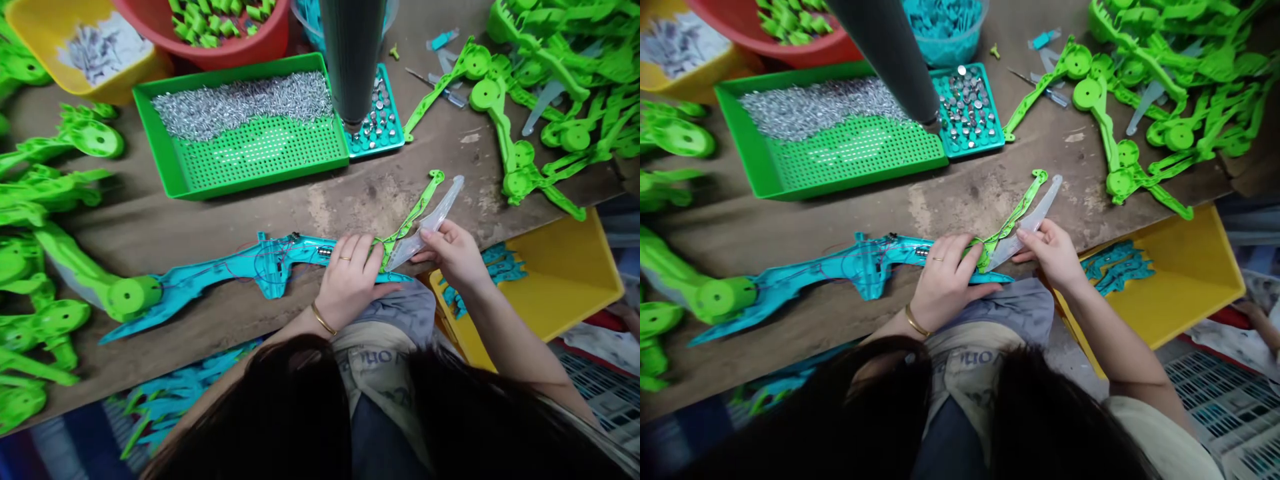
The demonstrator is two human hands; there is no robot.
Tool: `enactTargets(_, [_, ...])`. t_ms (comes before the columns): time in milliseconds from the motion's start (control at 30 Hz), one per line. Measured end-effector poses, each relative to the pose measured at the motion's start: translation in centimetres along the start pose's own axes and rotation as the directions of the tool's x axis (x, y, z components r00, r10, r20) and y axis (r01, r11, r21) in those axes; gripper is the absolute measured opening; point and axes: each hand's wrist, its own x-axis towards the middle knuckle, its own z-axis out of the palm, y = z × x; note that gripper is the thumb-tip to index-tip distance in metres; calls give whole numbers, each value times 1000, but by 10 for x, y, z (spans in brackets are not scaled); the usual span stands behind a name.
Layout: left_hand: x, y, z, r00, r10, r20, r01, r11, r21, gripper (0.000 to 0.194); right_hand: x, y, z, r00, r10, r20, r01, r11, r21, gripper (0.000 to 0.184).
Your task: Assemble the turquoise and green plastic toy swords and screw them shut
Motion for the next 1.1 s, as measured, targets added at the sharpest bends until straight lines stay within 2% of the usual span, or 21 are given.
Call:
enactTargets(167, [-3,2,3,999,-42,11,42,999,-13,71,-2,-3,3,999,46,-3,-46,995,-85,42])
enactTargets(333, [-5,2,7,998,-19,-56,20,1000,17,69,-1,-9,6,991,130,-22,-131,960,-247,50])
enactTargets(433, [-5,2,6,998,-28,-60,29,1000,9,70,0,-14,6,989,144,-38,-148,925,-350,52])
enactTargets(500, [-6,2,5,999,-42,-33,41,999,-23,68,0,-17,4,989,143,-40,-145,873,-467,51])
enactTargets(567, [-8,2,4,999,-35,10,35,998,-46,63,1,-22,1,993,111,-39,-111,780,-616,50])
enactTargets(667, [-10,2,4,998,3,60,-1,1000,-25,54,6,-29,-8,1000,15,-2,-10,567,-823,49])
enactTargets(700, [-10,2,4,998,13,58,-13,1000,-10,53,10,-32,-12,999,-31,6,21,526,-850,47])
enactTargets(733, [-10,2,3,999,22,49,-22,1000,3,53,16,-35,-16,996,-93,-4,45,520,-853,43])
enactTargets(800, [-9,2,2,999,38,25,-38,999,22,53,31,-41,-23,972,-223,-71,83,612,-787,35])
enactTargets(867, [-8,1,1,999,46,18,-47,998,37,53,47,-47,-29,954,-267,-136,107,727,-678,37])
enactTargets(967, [-7,0,-2,997,55,56,-57,997,52,54,65,-56,-32,979,-172,-109,81,822,-564,35])
enactTargets(1100, [-6,-2,-4,997,72,39,-74,995,66,49,73,-64,-30,990,-87,-110,20,864,-504,33])
